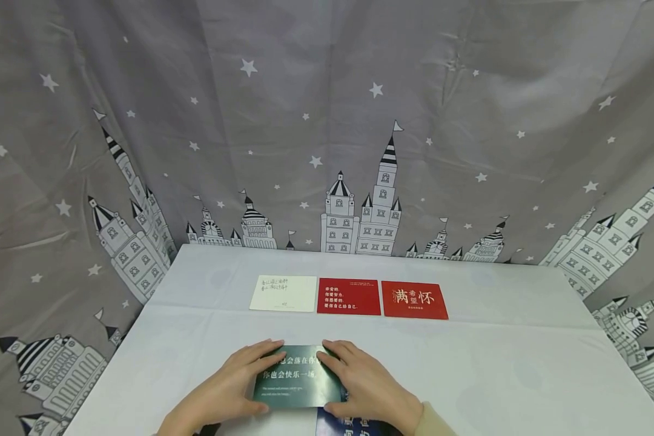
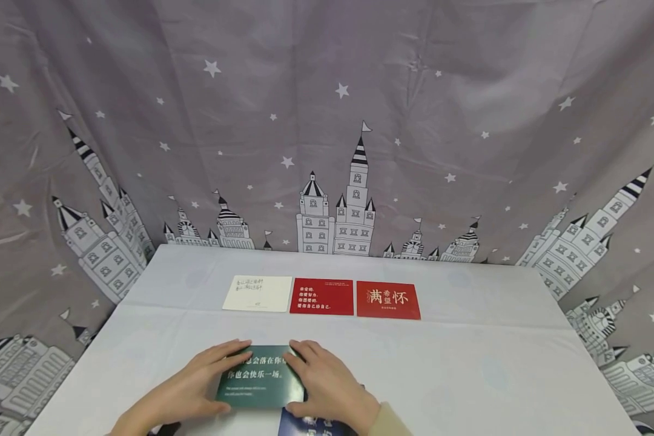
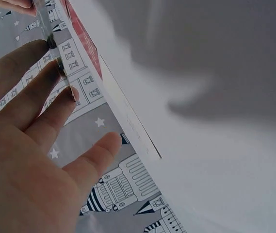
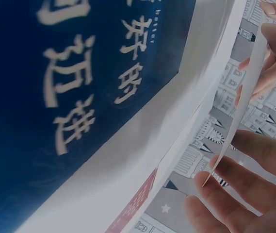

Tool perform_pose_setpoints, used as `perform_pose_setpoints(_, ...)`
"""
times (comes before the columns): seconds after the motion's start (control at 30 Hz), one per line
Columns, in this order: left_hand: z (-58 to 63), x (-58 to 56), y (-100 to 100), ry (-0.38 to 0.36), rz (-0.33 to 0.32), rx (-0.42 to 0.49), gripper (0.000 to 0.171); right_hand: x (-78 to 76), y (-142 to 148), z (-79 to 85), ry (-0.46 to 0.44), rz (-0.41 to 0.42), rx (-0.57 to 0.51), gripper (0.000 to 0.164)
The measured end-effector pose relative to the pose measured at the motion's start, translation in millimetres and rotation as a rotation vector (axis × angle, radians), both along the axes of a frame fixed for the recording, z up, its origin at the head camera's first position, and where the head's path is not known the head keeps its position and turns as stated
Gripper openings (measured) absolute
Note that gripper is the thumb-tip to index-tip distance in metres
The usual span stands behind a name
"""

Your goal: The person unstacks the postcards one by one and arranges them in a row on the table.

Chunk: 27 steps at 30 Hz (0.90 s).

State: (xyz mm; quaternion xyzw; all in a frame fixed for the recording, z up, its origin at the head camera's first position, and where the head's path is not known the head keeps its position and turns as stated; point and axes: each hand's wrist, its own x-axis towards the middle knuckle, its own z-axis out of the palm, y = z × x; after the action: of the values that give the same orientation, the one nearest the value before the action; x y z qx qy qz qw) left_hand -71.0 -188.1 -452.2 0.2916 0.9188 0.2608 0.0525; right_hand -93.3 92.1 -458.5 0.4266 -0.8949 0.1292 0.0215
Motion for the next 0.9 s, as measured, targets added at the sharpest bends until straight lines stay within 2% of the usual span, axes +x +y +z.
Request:
perform_pose_setpoints(0.13,0.6,-1.2,-5,-0.012,0.013,0.003,0.081,-2.6,-5,0.7,0.020,0.009,0.018,0.074)
perform_pose_setpoints(0.4,0.2,-3.5,-12,0.038,0.024,-0.017,0.082,-7.3,-14,-0.5,0.052,0.024,0.030,0.076)
perform_pose_setpoints(0.63,2.1,-8.5,-18,-0.004,0.040,-0.020,0.082,-12.1,-23,-2.3,0.068,0.024,0.036,0.078)
perform_pose_setpoints(0.9,5.2,-15.2,-26,-0.017,0.049,-0.040,0.082,-17.3,-33,-1.0,0.089,0.025,0.047,0.076)
